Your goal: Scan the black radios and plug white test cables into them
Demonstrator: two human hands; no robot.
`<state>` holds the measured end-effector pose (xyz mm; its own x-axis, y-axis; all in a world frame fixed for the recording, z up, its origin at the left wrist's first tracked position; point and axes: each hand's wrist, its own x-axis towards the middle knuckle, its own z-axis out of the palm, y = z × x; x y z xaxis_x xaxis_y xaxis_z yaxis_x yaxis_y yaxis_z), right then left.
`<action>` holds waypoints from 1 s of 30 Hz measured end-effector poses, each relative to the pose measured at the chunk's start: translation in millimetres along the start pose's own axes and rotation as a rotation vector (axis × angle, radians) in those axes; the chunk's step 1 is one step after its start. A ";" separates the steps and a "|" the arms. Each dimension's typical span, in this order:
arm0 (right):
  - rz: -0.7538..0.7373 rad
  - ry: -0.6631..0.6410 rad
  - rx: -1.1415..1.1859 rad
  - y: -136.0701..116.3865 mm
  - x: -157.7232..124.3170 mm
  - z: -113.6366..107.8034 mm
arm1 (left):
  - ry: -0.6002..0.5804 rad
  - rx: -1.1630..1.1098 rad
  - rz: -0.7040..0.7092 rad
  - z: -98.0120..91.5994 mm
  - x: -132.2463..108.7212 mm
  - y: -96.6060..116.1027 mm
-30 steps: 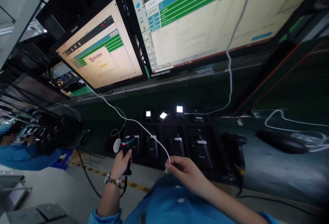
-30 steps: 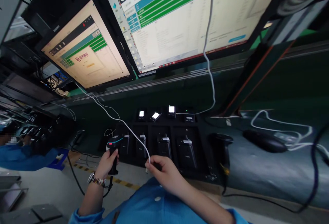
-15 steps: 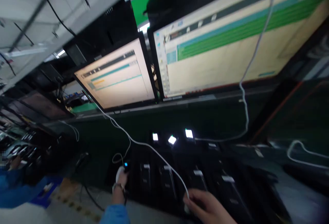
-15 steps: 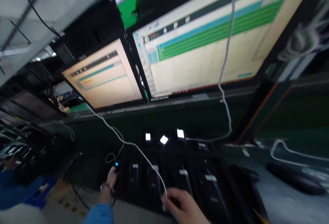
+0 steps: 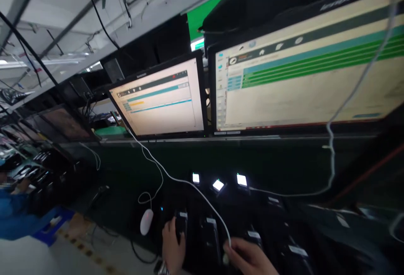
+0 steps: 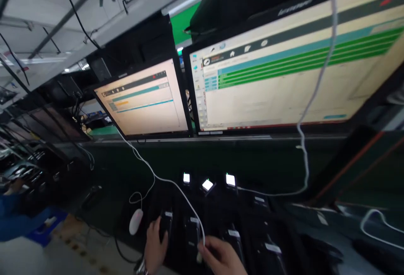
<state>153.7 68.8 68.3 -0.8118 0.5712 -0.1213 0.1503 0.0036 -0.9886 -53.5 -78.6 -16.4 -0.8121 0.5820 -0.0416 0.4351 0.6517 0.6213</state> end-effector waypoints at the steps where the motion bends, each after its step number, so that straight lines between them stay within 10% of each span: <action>1: -0.005 0.001 0.004 -3.4 0.6 0.9 | -0.036 0.063 -0.011 2.5 -7.0 6.7; 13: -0.025 -0.089 0.110 0.3 16.3 10.7 | -0.126 0.051 -0.156 -35.7 16.7 6.7; 22: -0.027 -0.094 0.170 3.4 20.0 19.5 | -0.121 0.161 -0.233 -1.3 -4.6 33.4; 30: -0.007 -0.071 0.203 1.6 17.1 13.3 | -0.029 -0.356 -0.281 -10.3 -4.5 28.9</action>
<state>132.5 67.7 63.5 -0.8515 0.5121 -0.1130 0.0335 -0.1619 -0.9862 -41.2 -67.4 9.7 -0.8663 0.4229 -0.2658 0.0344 0.5813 0.8129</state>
